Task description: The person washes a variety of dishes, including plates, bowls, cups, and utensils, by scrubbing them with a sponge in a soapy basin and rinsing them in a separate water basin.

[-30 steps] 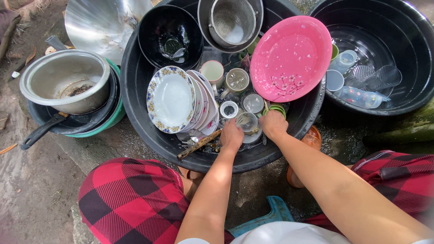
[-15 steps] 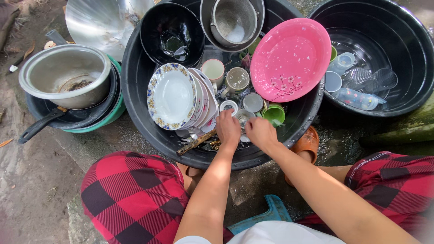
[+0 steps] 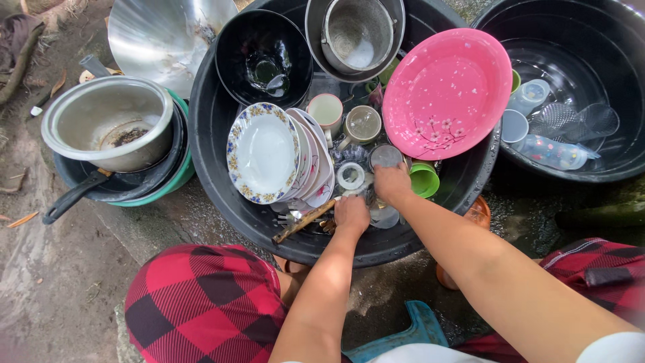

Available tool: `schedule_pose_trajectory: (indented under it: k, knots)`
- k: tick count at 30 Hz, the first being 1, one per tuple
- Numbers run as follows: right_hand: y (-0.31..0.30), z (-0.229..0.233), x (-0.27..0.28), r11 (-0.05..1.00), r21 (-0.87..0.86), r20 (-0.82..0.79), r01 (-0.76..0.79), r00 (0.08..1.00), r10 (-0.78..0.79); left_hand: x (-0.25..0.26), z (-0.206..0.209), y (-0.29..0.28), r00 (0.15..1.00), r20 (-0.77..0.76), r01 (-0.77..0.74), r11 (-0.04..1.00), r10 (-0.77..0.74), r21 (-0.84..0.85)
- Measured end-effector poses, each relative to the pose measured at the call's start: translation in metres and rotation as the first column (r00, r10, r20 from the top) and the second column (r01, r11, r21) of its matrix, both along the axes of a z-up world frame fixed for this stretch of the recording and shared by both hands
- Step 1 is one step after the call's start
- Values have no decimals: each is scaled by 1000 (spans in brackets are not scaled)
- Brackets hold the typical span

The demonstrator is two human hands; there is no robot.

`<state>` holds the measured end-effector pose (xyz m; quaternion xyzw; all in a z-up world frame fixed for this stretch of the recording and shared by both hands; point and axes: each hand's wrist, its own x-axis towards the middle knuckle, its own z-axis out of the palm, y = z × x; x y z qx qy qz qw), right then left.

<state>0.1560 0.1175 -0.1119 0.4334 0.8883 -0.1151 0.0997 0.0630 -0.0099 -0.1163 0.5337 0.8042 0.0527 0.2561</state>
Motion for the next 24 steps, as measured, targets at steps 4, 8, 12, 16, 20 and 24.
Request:
schedule_pose_trajectory:
  k: [4, 8, 12, 16, 20, 24]
  knots:
    - [9, 4, 1, 998, 35, -2, -57, 998, 57, -7, -57, 14, 926, 311, -281, 942, 216, 181]
    - [0, 45, -9, 990, 51, 73, -135, 989, 131, -21, -95, 52, 455, 783, -700, 714, 424, 20]
    - [-29, 93, -2, 971, 68, 66, -230, 972, 226, -30, -45, 61, -472, 764, -532, 548, 441, -645]
    - [-58, 105, 2, 873, 258, -48, -415, 897, 440, -43, 10, 58, -737, 649, -378, 681, 189, -627]
    - [-54, 110, -25, 930, -366, 53, 37, 998, -19, -20, 0, 46, -628, 733, -440, 658, 261, -611]
    - [-71, 119, -27, 836, -500, -265, 226, 879, -396, -24, -13, 48, -558, 765, -438, 670, 321, -600]
